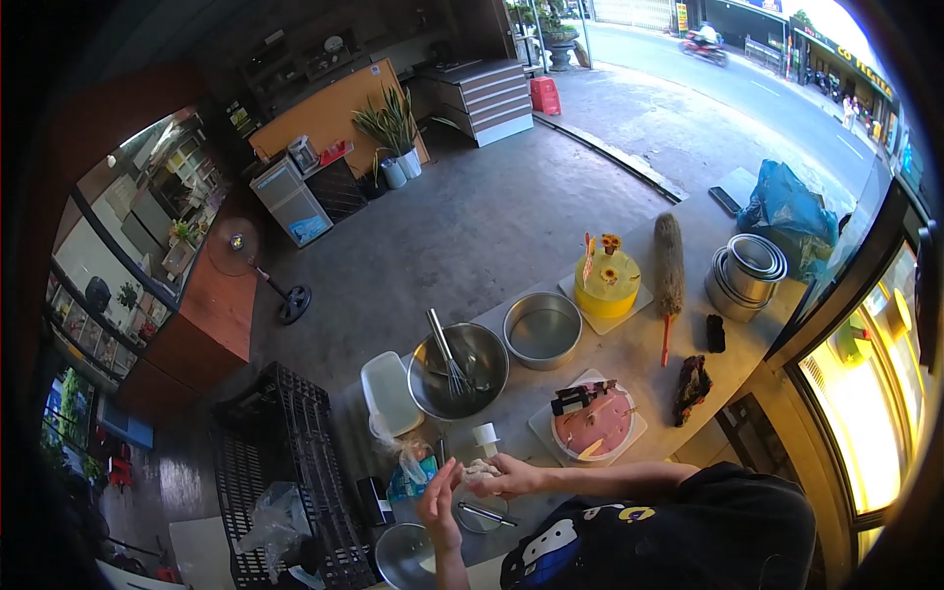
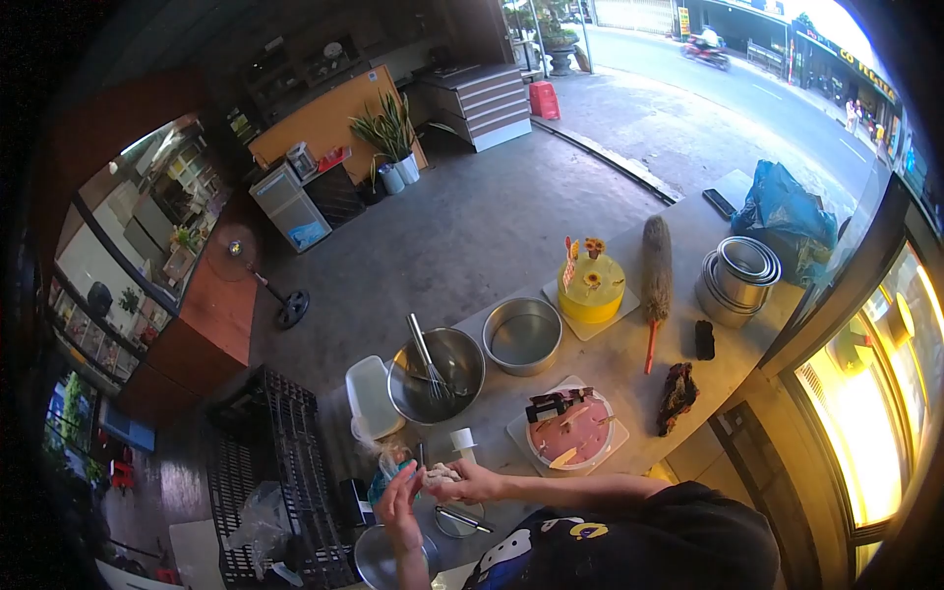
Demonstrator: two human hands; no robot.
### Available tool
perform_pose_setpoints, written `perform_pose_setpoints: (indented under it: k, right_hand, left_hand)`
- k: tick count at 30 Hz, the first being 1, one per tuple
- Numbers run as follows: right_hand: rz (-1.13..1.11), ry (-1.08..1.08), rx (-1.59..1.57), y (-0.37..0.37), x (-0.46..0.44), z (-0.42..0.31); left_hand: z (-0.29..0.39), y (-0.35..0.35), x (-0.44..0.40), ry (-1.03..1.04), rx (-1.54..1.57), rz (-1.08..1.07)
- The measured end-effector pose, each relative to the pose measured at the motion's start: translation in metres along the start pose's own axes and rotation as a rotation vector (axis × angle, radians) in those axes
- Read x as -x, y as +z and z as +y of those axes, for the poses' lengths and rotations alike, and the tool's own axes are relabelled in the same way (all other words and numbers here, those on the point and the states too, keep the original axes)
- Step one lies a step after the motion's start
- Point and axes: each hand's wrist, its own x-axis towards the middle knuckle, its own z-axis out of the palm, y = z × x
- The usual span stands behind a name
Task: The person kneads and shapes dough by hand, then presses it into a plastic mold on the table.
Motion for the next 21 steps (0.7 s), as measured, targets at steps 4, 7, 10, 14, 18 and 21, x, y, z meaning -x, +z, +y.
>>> perform_pose_setpoints:
  k: [4, 7, 10, 14, 18, 21]
  right_hand:
    - [0.114, -0.076, 0.158, -0.004, -0.004, 0.014]
    - [0.179, -0.249, 0.488, 0.005, 0.001, 0.005]
    - [0.252, -0.214, 0.474, 0.006, -0.009, 0.025]
    - [0.054, 0.41, -0.064, 0.001, -0.013, 0.018]
    - [0.112, 0.427, -0.138, 0.006, -0.001, 0.0]
    - [0.014, 0.43, -0.089, -0.015, -0.004, 0.025]
  left_hand:
    - [-0.012, 0.01, 0.003, 0.083, -0.287, 0.01]
    - [-0.016, 0.02, 0.005, 0.247, -0.508, -0.009]
    - [-0.021, 0.028, 0.009, 0.29, -0.708, 0.065]
    - [-0.024, 0.039, 0.011, 0.277, -0.781, 0.247]
    - [-0.061, 0.029, 0.01, 0.191, -0.829, 0.203]
    - [-0.087, 0.022, 0.017, 0.326, -0.888, 0.178]
